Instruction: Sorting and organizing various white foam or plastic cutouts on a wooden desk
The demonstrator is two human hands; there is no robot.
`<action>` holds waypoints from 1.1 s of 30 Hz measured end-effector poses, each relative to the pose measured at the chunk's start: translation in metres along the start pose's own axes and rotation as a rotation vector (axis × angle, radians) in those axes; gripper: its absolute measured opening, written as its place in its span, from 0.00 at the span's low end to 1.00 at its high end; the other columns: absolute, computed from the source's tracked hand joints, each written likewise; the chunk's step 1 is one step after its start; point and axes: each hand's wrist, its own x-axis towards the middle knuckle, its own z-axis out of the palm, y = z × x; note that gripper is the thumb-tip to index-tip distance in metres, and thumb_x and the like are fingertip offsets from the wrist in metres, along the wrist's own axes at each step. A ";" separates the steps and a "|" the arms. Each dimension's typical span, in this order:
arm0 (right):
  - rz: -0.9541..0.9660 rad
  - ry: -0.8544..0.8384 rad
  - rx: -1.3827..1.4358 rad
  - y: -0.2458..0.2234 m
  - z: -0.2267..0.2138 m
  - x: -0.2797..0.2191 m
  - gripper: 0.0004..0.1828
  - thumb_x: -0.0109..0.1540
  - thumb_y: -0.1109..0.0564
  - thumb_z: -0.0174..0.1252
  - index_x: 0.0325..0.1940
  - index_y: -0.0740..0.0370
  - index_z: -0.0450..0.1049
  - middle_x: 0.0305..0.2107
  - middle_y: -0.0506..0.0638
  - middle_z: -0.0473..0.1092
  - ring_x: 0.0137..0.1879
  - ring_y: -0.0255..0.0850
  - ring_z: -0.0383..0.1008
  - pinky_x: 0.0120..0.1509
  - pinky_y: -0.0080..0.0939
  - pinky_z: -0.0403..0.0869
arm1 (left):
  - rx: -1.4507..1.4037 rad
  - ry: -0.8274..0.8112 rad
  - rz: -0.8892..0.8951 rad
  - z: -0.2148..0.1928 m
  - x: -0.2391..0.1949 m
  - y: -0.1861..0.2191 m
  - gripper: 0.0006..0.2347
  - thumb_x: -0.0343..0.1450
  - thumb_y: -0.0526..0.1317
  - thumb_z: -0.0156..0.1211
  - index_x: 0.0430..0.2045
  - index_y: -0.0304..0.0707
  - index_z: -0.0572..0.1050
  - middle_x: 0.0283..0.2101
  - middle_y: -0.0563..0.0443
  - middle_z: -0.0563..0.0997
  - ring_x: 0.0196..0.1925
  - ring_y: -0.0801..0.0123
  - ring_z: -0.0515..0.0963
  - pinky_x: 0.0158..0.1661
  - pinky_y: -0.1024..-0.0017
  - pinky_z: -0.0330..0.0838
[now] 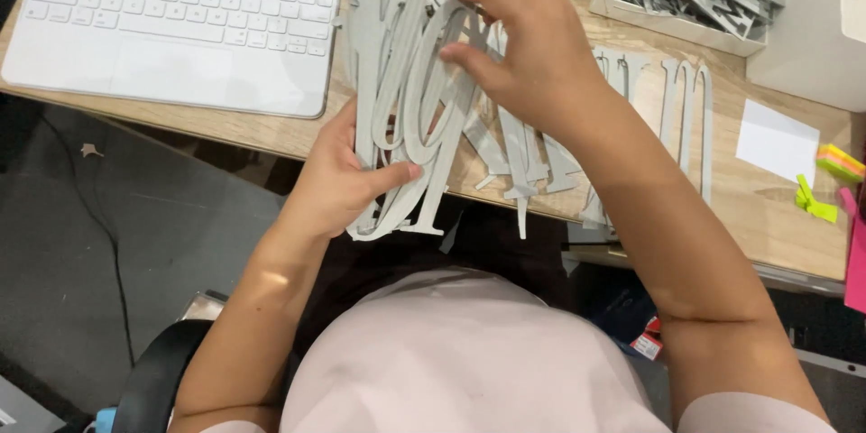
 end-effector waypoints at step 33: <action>0.364 0.247 0.831 -0.038 0.013 -0.041 0.11 0.69 0.78 0.56 0.51 0.70 0.70 0.42 0.61 0.77 0.51 0.46 0.84 0.52 0.31 0.86 | -0.227 0.663 0.235 -0.106 -0.057 0.020 0.28 0.71 0.32 0.56 0.69 0.39 0.61 0.58 0.40 0.79 0.43 0.48 0.88 0.43 0.57 0.88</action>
